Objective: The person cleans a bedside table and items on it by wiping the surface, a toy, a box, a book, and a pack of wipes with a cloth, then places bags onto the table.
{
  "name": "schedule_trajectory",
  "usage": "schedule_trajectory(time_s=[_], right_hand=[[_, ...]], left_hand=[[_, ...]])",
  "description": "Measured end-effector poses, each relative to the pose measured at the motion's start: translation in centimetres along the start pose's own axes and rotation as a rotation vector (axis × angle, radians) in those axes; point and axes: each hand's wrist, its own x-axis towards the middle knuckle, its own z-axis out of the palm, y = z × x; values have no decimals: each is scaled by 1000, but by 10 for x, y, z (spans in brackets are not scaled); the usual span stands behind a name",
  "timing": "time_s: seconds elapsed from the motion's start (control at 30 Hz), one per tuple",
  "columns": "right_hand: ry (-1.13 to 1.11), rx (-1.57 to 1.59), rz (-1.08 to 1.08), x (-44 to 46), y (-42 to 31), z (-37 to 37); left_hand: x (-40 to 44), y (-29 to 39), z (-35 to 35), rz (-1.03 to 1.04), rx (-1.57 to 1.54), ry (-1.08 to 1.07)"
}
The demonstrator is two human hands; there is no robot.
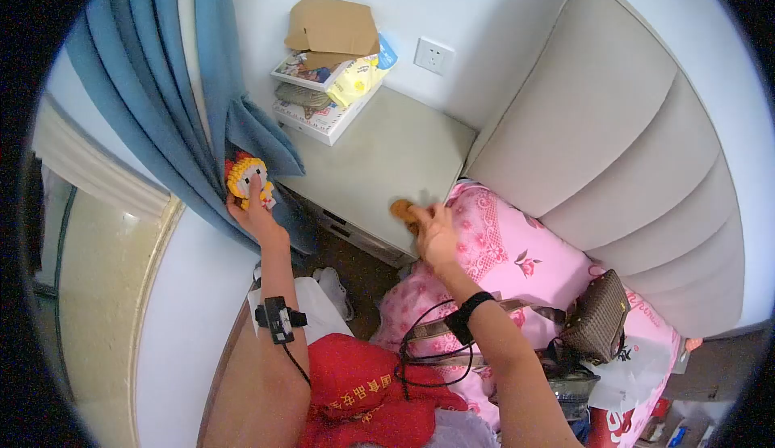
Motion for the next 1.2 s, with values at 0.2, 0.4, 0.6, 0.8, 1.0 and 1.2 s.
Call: schedule_trajectory(time_s=[0.2, 0.4, 0.6, 0.8, 1.0, 1.2], right_hand=[[-200, 135, -125, -37, -22, -23], [-427, 58, -386, -17, -3, -39], [-530, 220, -421, 6, 5, -26], [-362, 232, -456, 63, -92, 54], [-155, 174, -355, 105, -182, 110], [-216, 201, -359, 69, -151, 86]], left_hand=[[-9, 6, 6, -42, -27, -24], [-6, 3, 1, -45, -28, -55], [-15, 14, 9, -137, -4, -11], [-15, 8, 12, -120, -19, -20], [-12, 2, 8, -61, 43, -41], [-10, -3, 2, -116, 70, -85]])
